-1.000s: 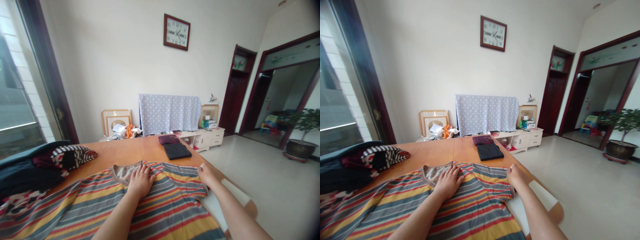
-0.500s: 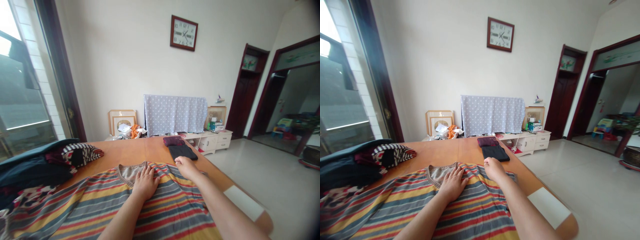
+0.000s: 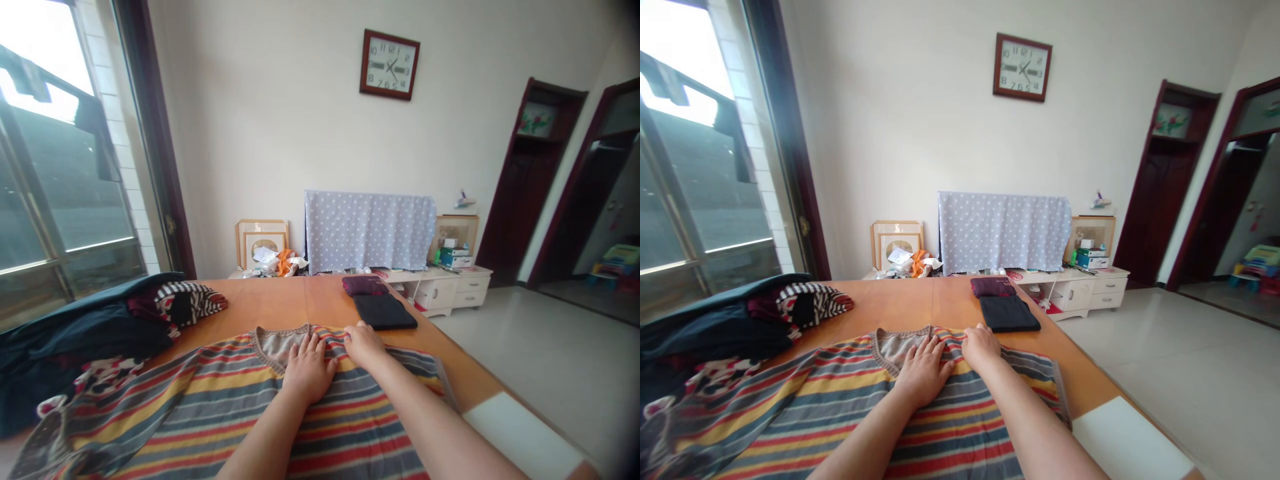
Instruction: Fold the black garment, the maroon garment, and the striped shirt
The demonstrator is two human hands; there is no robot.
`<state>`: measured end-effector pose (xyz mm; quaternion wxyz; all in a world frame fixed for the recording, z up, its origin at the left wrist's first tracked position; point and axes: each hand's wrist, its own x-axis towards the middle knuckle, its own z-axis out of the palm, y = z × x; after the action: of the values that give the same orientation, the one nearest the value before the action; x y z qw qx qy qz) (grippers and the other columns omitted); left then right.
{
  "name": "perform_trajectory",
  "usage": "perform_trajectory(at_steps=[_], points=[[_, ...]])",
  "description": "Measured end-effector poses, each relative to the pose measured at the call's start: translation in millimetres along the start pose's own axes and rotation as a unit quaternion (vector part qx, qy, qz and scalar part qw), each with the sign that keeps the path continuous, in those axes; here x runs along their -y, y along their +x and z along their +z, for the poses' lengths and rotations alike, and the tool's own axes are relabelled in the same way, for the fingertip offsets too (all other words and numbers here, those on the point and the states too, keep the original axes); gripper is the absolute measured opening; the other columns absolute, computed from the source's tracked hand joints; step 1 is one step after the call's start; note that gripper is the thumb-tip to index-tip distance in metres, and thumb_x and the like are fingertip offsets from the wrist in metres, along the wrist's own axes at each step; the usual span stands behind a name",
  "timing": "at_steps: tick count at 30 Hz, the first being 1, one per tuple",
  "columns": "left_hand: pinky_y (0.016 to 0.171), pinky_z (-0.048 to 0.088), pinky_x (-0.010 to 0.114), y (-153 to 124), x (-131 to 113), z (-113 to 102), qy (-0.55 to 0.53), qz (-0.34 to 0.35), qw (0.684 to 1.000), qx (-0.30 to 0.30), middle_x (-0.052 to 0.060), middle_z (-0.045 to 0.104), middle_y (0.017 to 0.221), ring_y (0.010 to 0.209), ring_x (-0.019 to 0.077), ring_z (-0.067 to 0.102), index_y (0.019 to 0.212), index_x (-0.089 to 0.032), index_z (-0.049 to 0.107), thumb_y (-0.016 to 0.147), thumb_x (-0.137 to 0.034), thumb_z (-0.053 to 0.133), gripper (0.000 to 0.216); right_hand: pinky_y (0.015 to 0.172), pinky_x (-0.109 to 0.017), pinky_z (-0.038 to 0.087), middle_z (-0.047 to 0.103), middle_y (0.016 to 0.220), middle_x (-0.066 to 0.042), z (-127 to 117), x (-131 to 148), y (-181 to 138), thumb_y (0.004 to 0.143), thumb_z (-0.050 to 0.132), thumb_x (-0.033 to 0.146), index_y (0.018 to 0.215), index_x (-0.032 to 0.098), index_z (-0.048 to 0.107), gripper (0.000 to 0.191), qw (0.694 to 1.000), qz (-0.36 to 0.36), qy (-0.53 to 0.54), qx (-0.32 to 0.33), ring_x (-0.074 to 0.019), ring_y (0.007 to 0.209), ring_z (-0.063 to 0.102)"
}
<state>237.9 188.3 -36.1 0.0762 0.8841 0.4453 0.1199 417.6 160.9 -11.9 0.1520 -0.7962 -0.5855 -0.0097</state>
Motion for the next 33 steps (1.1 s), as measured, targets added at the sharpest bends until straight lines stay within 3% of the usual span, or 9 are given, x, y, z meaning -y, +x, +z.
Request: perform_trajectory(at_steps=[6, 17, 22, 27, 30, 33], points=[[0.12, 0.015, 0.057, 0, 2, 4, -0.013, 0.001, 1.0, -0.006, 0.005, 0.032, 0.16, 0.15, 0.0301, 0.017, 0.149, -0.026, 0.042, 0.091, -0.064, 0.029, 0.07, 0.096, -0.033, 0.035, 0.063, 0.114, -0.011, 16, 23, -6, 0.092, 0.049, 0.029, 0.118, 0.025, 0.069, 0.033, 0.998, -0.056, 0.007, -0.017, -0.0258, 0.111, 0.053], [0.12, 0.013, 0.056, 0, 5, 7, -0.04, 0.004, 0.999, -0.009, 0.007, 0.031, 0.16, 0.15, 0.0299, 0.017, 0.149, -0.023, 0.042, 0.091, -0.059, 0.033, 0.069, 0.092, -0.034, 0.033, 0.062, 0.115, -0.008, 35, 19, -10, 0.095, 0.045, 0.031, 0.118, 0.029, 0.068, 0.032, 0.997, -0.055, 0.013, -0.048, -0.0254, 0.109, 0.05], [0.121, 0.014, 0.056, 0, 9, 5, -0.077, 0.002, 0.997, -0.003, 0.007, 0.032, 0.16, 0.15, 0.0301, 0.018, 0.15, -0.024, 0.039, 0.086, -0.059, 0.046, 0.073, 0.09, -0.034, 0.034, 0.061, 0.116, -0.008, 37, 19, -10, 0.097, 0.042, 0.031, 0.119, 0.03, 0.066, 0.033, 0.997, -0.059, -0.005, -0.041, -0.0252, 0.11, 0.05], [0.12, 0.024, 0.048, -4, 19, -11, -0.121, 0.025, 0.991, -0.043, 0.008, 0.035, 0.158, 0.149, 0.0315, 0.021, 0.147, -0.025, 0.043, 0.079, -0.059, 0.059, 0.078, 0.09, -0.035, 0.035, 0.062, 0.115, -0.008, 38, 18, -8, 0.097, 0.042, 0.032, 0.12, 0.031, 0.066, 0.033, 0.998, -0.063, -0.015, -0.029, -0.0252, 0.109, 0.052], [0.117, 0.029, 0.039, -13, 37, -31, -0.107, 0.028, 0.988, -0.108, 0.008, 0.046, 0.15, 0.143, 0.0269, 0.034, 0.141, -0.024, 0.051, 0.088, -0.054, 0.051, 0.06, 0.09, -0.035, 0.035, 0.062, 0.115, -0.009, 39, 18, -6, 0.096, 0.043, 0.032, 0.12, 0.03, 0.066, 0.034, 0.997, -0.069, -0.012, -0.033, -0.025, 0.109, 0.052], [0.107, 0.039, 0.03, -30, 71, -54, -0.054, -0.035, 0.987, -0.145, 0.008, 0.062, 0.13, 0.124, 0.0207, 0.055, 0.126, -0.024, 0.061, 0.096, -0.042, 0.041, 0.04, 0.09, -0.035, 0.035, 0.062, 0.114, -0.009, 42, 17, -6, 0.095, 0.044, 0.032, 0.119, 0.03, 0.067, 0.034, 0.997, -0.07, -0.013, -0.036, -0.0252, 0.108, 0.052]])
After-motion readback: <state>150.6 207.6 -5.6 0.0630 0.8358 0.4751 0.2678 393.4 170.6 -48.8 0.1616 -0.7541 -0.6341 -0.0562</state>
